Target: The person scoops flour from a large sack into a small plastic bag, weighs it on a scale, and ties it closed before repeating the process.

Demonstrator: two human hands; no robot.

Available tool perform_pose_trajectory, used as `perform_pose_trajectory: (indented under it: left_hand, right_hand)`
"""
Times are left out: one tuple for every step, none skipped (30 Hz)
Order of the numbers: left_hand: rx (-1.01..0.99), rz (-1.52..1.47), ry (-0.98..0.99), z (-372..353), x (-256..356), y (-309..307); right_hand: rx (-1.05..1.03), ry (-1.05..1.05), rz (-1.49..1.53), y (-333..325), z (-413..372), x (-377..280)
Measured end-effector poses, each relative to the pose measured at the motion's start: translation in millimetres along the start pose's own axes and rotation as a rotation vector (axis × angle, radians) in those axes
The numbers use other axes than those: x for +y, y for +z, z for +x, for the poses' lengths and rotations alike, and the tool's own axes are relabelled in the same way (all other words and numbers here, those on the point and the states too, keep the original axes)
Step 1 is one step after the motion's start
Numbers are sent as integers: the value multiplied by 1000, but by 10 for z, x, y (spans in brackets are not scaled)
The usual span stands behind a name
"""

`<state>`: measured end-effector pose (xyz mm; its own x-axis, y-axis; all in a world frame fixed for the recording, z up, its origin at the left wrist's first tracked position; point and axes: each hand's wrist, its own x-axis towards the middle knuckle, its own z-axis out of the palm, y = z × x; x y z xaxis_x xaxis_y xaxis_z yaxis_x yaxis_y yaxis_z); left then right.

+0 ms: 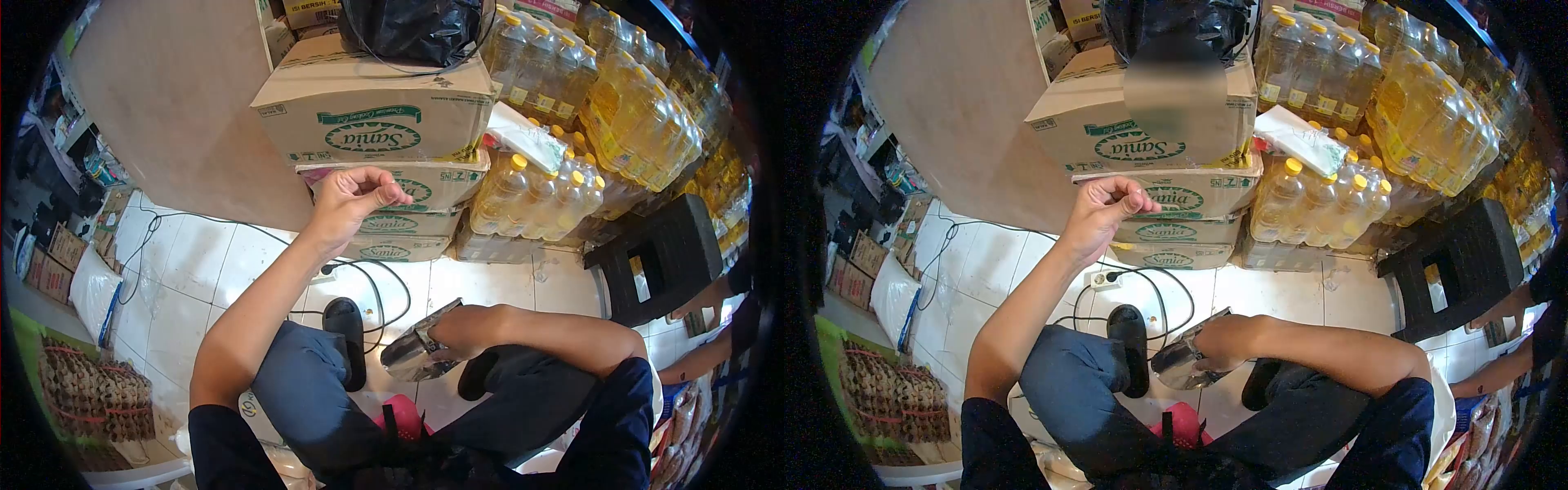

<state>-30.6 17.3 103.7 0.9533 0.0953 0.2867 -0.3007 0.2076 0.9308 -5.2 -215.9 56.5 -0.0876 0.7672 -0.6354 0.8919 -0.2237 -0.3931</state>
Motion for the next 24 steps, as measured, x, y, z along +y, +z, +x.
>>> perform_pose_trajectory:
  left_hand:
    - [5, 11, -4, -7, 26, 27]
    - [10, 22, -8, -15, 47, 56]
    - [15, 32, -13, -25, 63, 80]
    - [3, 17, -13, -31, 79, 96]
    - [-10, 3, -13, -36, 94, 110]
    - [-22, -11, -13, -42, 105, 124]
    - [-24, -23, -5, -49, 110, 139]
    - [-27, -35, 3, -55, 113, 155]
    - [-30, -47, 10, -56, 118, 172]
    - [-13, -60, 6, -51, 131, 193]
    - [4, -74, 2, -48, 146, 217]
    - [22, -88, -2, -45, 155, 229]
    - [43, -84, -3, -39, 152, 224]
    - [64, -79, -4, -29, 144, 210]
    - [85, -74, -6, -22, 135, 197]
    - [101, -64, -4, -18, 130, 186]
    - [117, -53, -3, -16, 126, 174]
    - [134, -42, -1, -18, 121, 160]
    - [119, -67, 2, -23, 112, 141]
    - [102, -91, 4, -29, 101, 122]
    - [86, -116, 7, -35, 94, 116]
    - [93, -125, -8, -40, 104, 130]
    - [100, -135, -23, -44, 125, 156]
    - [107, -144, -37, -48, 142, 177]
  right_hand:
    - [-4, 1, -7, 0, 0, -2]
    - [-9, 2, -14, 1, 1, -1]
    - [-14, 3, -20, 5, 1, 1]
    - [-19, 2, -19, 10, 5, 8]
    - [-23, 1, -18, 17, 13, 20]
    - [-28, -1, -17, 22, 18, 26]
    - [-15, 1, -17, 26, 19, 27]
    - [-3, 2, -17, 29, 20, 27]
    - [10, 4, -16, 31, 19, 27]
    - [5, 11, -14, 29, 18, 27]
    - [-1, 18, -10, 27, 18, 26]
    - [-7, 25, -7, 25, 17, 25]
    - [-3, 17, -5, 29, 18, 32]
    - [1, 9, -2, 40, 23, 47]
    - [5, 0, 1, 50, 26, 60]
    - [9, -5, -1, 58, 28, 70]
    - [13, -10, -3, 64, 31, 79]
    - [17, -16, -6, 67, 32, 81]
    - [12, -8, -9, 64, 32, 77]
    - [7, 0, -12, 59, 32, 71]
    - [1, 9, -14, 56, 32, 67]
    - [1, 3, -24, 58, 37, 71]
    - [0, -4, -35, 60, 45, 79]
    - [-1, -9, -45, 61, 48, 86]
